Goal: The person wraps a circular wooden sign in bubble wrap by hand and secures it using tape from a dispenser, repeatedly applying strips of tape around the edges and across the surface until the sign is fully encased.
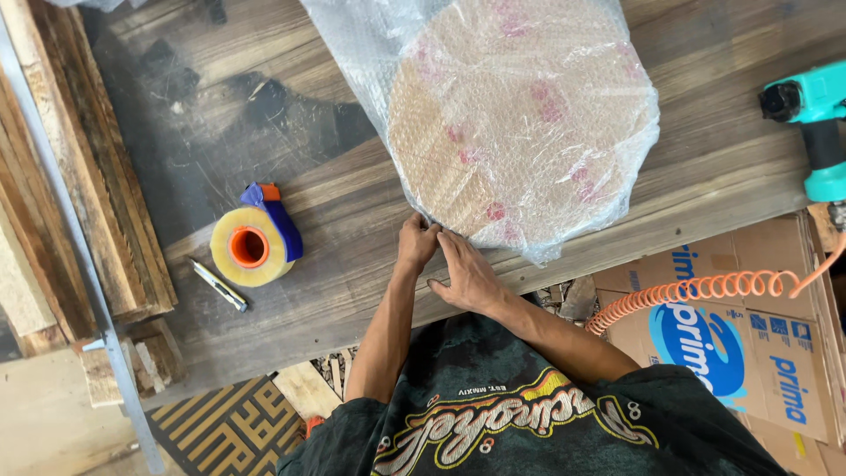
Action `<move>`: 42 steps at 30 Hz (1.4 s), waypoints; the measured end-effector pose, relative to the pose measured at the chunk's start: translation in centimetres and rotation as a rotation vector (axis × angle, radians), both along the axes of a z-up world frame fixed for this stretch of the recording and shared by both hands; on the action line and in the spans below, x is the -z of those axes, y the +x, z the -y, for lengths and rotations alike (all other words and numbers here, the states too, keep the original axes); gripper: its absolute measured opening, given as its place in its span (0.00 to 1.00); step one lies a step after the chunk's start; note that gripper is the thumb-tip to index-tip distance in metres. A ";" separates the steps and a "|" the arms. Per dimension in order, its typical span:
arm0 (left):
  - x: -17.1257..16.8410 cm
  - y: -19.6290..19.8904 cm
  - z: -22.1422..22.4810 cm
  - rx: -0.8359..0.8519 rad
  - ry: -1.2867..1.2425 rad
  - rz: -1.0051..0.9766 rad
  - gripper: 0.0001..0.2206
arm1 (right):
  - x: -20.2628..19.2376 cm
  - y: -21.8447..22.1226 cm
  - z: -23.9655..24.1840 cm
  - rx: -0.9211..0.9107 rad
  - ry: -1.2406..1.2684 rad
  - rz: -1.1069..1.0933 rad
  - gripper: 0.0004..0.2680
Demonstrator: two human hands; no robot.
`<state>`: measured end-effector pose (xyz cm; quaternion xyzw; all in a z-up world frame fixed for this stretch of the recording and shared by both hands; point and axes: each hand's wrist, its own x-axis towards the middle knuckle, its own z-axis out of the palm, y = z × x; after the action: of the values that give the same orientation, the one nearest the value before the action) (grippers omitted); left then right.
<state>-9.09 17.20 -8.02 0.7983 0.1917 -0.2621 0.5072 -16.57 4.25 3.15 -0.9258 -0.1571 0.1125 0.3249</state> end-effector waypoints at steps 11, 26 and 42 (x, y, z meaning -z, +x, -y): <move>1.2 -2.4 5.6 0.000 -0.167 -0.069 0.07 | -0.6 -2.7 2.9 0.161 -0.228 -0.052 0.34; -4.5 -3.3 3.0 -0.242 -0.429 -0.056 0.13 | -3.6 1.1 0.1 0.075 -0.390 -0.243 0.39; -4.1 -1.7 0.5 0.198 0.223 0.736 0.15 | 3.6 -1.3 2.2 0.045 -0.334 0.264 0.20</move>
<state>-10.80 16.72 -3.95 0.9037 -0.0534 0.0164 0.4244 -17.83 2.06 -0.49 -0.9767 -0.1568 0.0076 0.1461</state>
